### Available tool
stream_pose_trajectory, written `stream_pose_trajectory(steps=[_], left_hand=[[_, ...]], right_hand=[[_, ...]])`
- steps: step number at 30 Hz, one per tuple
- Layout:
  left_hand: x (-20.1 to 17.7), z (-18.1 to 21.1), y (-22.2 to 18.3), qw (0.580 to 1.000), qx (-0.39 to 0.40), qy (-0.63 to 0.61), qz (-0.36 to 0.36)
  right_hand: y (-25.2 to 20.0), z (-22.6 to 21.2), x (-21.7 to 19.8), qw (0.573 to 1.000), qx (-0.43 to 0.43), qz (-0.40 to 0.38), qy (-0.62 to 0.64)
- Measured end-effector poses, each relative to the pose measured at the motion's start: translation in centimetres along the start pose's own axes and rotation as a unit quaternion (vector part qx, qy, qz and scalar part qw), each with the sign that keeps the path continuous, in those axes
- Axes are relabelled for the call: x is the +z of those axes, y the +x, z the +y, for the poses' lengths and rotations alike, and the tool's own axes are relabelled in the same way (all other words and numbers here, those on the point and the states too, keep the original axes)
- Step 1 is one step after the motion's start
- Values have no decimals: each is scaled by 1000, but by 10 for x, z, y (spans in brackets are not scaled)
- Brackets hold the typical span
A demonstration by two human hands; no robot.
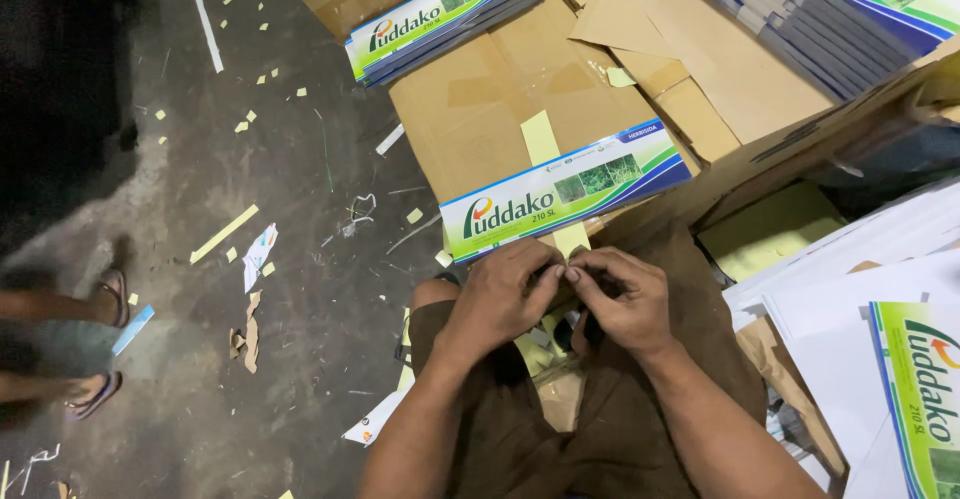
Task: The person applies adhesive strips to printed product labels and organizes them into stacks.
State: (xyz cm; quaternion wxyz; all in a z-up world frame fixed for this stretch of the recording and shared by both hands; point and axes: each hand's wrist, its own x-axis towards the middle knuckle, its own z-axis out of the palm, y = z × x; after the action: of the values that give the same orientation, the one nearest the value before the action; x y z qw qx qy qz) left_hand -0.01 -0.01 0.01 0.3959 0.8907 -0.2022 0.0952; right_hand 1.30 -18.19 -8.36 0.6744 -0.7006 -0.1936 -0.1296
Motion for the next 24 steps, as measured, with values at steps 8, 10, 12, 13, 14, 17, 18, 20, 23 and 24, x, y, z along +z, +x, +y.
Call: stream_pose_trajectory(steps=[8, 10, 12, 13, 14, 17, 18, 20, 23, 24], left_hand=[[10, 0, 1, 998, -50, 22, 20], [13, 0, 0, 997, -59, 20, 46], [17, -1, -1, 993, -89, -8, 70], [19, -2, -2, 993, -91, -9, 71], [22, -3, -2, 991, -102, -31, 80], [30, -7, -3, 985, -138, -64, 86], [32, -8, -4, 981, -163, -71, 83], [34, -9, -4, 978, -170, -89, 80], [34, -10, -6, 976, -169, -111, 78], [33, -10, -7, 977, -160, -114, 77]], right_hand=[[-7, 3, 1, 999, 45, 17, 3], [-12, -2, 1, 998, 59, 16, -2], [-17, -10, 1, 988, 148, 17, 46], [-21, -9, 3, 988, 149, 15, 45], [-25, -8, 4, 979, 195, 26, 52], [-36, -5, 6, 958, 277, 19, 65], [-38, -3, 7, 947, 313, 0, 76], [-31, -16, 2, 941, 336, -25, 4], [-22, -33, -12, 953, 280, -4, -114], [-18, -38, -17, 966, 200, 43, -159]])
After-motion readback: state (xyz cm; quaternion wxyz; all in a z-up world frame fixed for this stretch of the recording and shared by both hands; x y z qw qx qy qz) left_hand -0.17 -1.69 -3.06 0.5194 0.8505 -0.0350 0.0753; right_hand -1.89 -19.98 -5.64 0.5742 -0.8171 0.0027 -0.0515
